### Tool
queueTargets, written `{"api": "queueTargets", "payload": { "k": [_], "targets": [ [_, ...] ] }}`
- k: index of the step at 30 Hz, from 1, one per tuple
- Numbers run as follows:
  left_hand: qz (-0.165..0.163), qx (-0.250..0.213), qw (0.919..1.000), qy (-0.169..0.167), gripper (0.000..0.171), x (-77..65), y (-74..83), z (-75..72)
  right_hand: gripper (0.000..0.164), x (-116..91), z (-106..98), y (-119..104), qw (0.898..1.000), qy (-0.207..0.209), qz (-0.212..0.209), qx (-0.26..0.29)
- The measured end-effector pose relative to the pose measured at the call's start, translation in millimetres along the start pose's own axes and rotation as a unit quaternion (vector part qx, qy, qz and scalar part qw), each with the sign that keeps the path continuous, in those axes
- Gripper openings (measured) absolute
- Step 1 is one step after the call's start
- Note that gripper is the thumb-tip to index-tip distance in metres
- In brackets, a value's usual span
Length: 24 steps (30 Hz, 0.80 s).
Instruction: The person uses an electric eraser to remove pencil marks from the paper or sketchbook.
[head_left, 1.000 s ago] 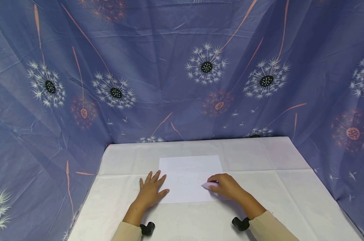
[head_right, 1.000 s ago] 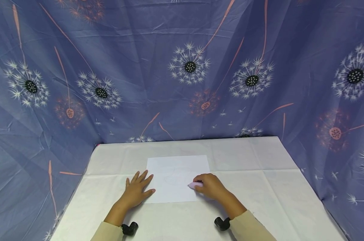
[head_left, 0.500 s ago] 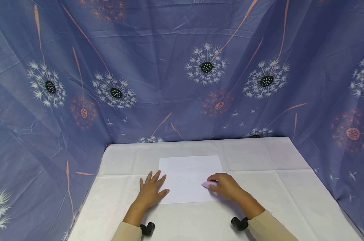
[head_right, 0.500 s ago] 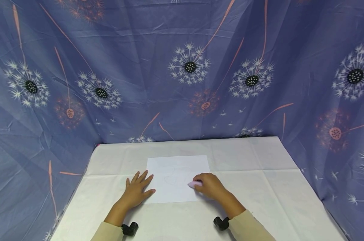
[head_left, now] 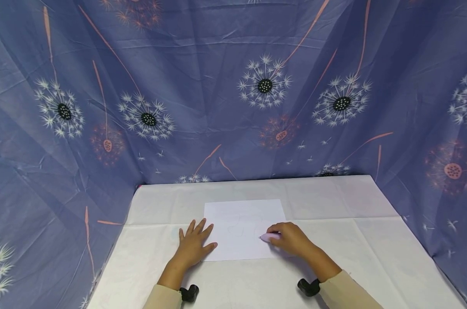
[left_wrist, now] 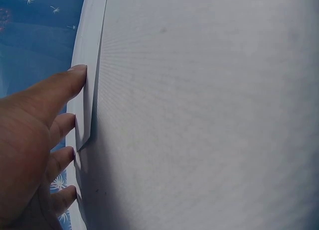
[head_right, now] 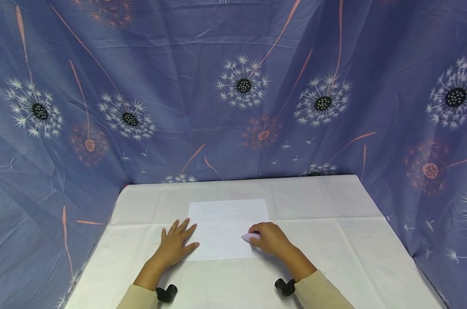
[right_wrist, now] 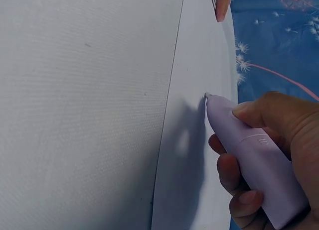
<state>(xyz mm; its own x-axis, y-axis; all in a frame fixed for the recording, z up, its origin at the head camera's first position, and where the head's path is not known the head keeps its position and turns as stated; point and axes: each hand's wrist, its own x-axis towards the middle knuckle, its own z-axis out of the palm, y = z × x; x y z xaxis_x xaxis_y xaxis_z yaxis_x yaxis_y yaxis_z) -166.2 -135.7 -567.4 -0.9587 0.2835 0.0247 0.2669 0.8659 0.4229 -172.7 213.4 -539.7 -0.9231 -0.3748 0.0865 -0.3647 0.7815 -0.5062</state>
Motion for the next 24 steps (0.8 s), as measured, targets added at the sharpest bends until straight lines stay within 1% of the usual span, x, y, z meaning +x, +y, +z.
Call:
{"api": "queueTargets", "payload": {
  "k": [3,8,15,24],
  "targets": [
    [-0.001,-0.002,1.0000,0.000,0.064,-0.2,-0.3,0.1,0.011,0.0,-0.7,-0.9,1.000,0.001,0.009,0.002],
    [-0.005,-0.006,1.0000,0.001,0.064,-0.2,-0.7,0.7,0.011,0.6,-1.0,-0.3,1.000,0.000,0.005,0.001],
    [0.000,-0.002,1.0000,-0.001,0.065,0.5,-1.2,0.8,0.012,2.9,0.9,-1.9,1.000,-0.002,-0.014,0.004],
    [-0.001,0.004,1.0000,-0.001,0.065,0.1,-1.0,2.0,0.013,7.0,2.6,-7.0,1.000,-0.009,-0.006,0.011]
  ]
}}
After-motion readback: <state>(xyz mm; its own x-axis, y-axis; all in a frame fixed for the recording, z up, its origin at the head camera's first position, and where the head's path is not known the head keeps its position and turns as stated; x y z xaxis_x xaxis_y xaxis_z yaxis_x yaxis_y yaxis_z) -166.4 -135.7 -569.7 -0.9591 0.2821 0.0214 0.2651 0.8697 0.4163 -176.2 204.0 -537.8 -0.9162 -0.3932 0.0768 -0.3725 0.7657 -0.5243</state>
